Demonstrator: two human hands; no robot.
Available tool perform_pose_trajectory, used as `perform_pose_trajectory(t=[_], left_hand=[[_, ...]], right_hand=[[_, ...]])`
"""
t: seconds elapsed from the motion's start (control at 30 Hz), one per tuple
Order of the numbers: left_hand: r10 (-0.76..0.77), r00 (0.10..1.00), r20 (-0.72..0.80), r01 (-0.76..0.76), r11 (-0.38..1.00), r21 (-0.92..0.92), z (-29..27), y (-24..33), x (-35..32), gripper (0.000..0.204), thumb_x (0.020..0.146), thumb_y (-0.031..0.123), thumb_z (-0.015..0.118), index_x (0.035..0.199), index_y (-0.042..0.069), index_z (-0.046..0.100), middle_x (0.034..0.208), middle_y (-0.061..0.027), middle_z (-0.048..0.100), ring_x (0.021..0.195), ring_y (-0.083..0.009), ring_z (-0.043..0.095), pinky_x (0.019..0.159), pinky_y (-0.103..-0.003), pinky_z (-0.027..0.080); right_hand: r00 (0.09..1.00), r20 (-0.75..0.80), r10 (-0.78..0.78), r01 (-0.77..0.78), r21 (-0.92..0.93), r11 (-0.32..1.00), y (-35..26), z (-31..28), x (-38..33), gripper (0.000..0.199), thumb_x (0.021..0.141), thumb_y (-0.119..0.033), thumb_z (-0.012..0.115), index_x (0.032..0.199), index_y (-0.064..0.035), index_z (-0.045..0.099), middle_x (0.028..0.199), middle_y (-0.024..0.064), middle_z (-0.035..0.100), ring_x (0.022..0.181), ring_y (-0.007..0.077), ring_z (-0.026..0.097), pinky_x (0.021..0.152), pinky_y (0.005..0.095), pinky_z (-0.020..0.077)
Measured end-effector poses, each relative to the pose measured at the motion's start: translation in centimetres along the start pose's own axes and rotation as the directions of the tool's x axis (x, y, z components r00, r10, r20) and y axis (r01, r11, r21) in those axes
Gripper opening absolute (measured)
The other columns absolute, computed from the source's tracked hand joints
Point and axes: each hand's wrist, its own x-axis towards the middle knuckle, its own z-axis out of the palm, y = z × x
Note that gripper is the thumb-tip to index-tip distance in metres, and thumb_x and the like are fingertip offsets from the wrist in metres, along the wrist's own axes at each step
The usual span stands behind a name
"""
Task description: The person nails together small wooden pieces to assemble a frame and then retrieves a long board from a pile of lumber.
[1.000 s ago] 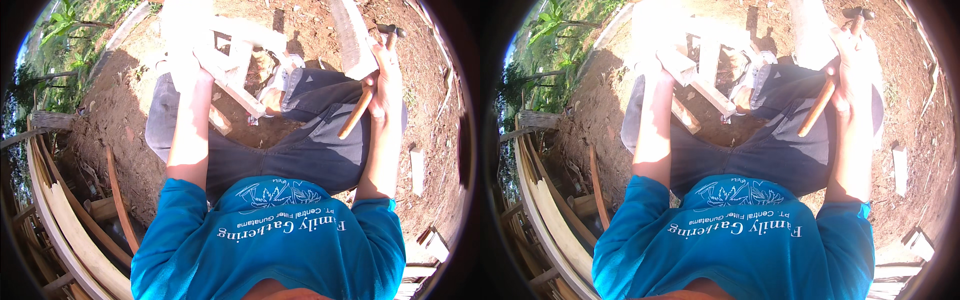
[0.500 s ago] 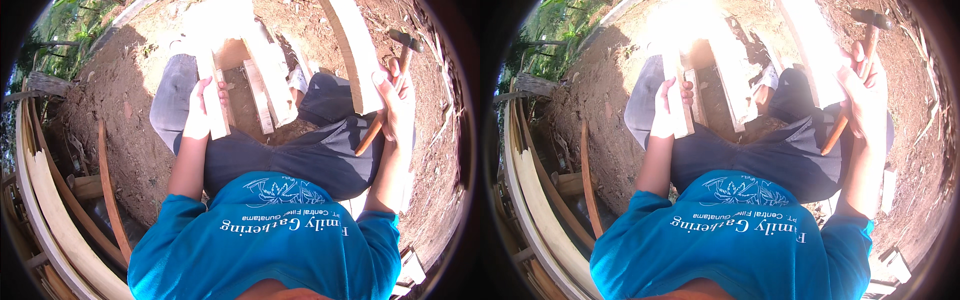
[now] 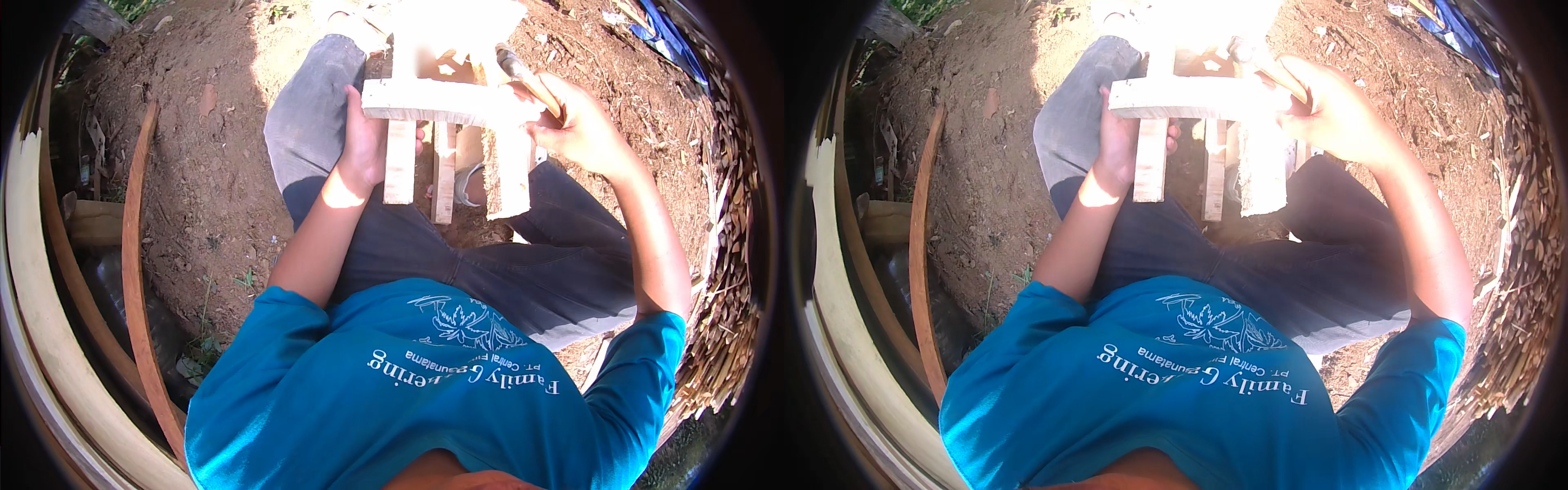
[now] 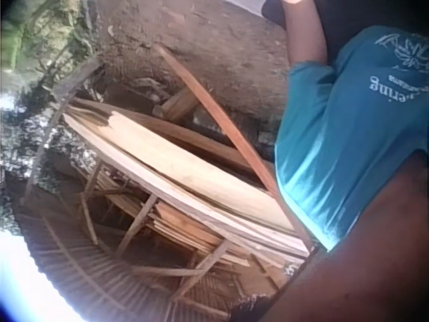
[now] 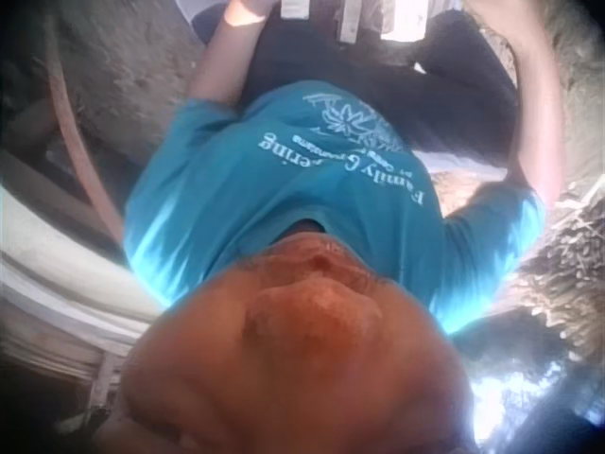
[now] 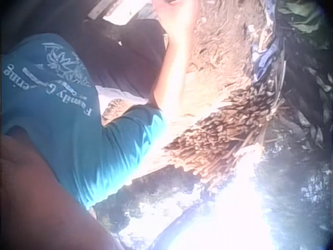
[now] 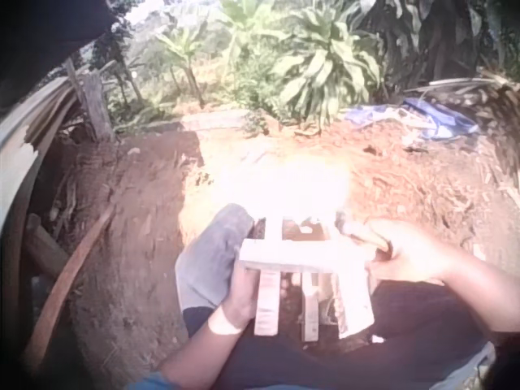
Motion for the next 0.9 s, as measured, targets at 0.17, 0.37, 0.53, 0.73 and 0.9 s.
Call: perform_pose_trajectory(t=[0.17, 0.37, 0.53, 0.73, 0.9], left_hand=[[0.051, 0.995, 0.085, -0.041, 0.993, -0.115, 1.0, 0.3, -1.1, 0.106, 0.088, 0.087, 0.03, 0.141, -0.003, 0.046, 0.125, -0.0205, 0.061, 0.102, -0.0314, 0.065, 0.085, -0.043, 0.056], [-0.002, 0.984, -0.176, 0.041, 0.974, 0.221, 3.6, 1.6, -2.3, 0.085, 0.094, 0.072, 0.047, 0.142, 0.002, 0.045, 0.12, -0.0197, 0.061, 0.101, -0.0306, 0.066, 0.088, -0.047, 0.056], [-0.041, 0.931, -0.363, 0.134, 0.963, 0.235, 5.2, 1.7, -1.7, 0.08, 0.094, 0.065, 0.053, 0.138, -0.001, 0.048, 0.112, -0.017, 0.065, 0.095, -0.0282, 0.068, 0.083, -0.044, 0.059], [-0.009, 0.925, -0.38, 0.124, 0.952, 0.279, 6.3, 1.2, -2.1, 0.08, 0.092, 0.066, 0.053, 0.136, -0.001, 0.051, 0.105, -0.0146, 0.068, 0.087, -0.0255, 0.069, 0.076, -0.04, 0.061], [0.018, 0.923, -0.384, 0.125, 0.931, 0.343, 6.1, 1.3, -2.3, 0.083, 0.093, 0.069, 0.047, 0.137, -0.001, 0.05, 0.108, -0.015, 0.067, 0.089, -0.0251, 0.07, 0.077, -0.04, 0.061]], right_hand=[[0.993, 0.096, 0.063, -0.066, 0.028, 0.997, 3.3, -0.1, 2.0, 0.06, 0.079, 0.001, 0.067, 0.138, -0.0042, 0.054, 0.115, 0.013, 0.067, 0.105, 0.0179, 0.064, 0.095, 0.0346, 0.0507], [0.999, 0.03, -0.039, 0.038, 0.036, 0.999, 3.3, 0.0, 2.1, 0.044, 0.083, -0.001, 0.068, 0.126, -0.0059, 0.057, 0.104, 0.0082, 0.065, 0.096, 0.0144, 0.06, 0.086, 0.0334, 0.0499], [0.986, 0.001, -0.168, 0.168, -0.014, 0.986, 4.0, 0.2, 1.9, 0.026, 0.085, -0.001, 0.071, 0.106, -0.0054, 0.057, 0.087, 0.0064, 0.061, 0.082, 0.0147, 0.059, 0.075, 0.0338, 0.0496], [0.922, -0.083, -0.377, 0.38, 0.015, 0.925, 6.5, 0.7, 1.5, 0.022, 0.088, -0.007, 0.073, 0.095, -0.0046, 0.053, 0.08, 0.0063, 0.054, 0.074, 0.017, 0.054, 0.067, 0.0351, 0.0451], [0.945, -0.085, -0.316, 0.323, 0.091, 0.942, 6.4, 1.2, 1.2, 0.023, 0.088, -0.009, 0.074, 0.099, -0.0035, 0.055, 0.078, 0.0043, 0.049, 0.073, 0.0157, 0.05, 0.067, 0.0336, 0.0435]])
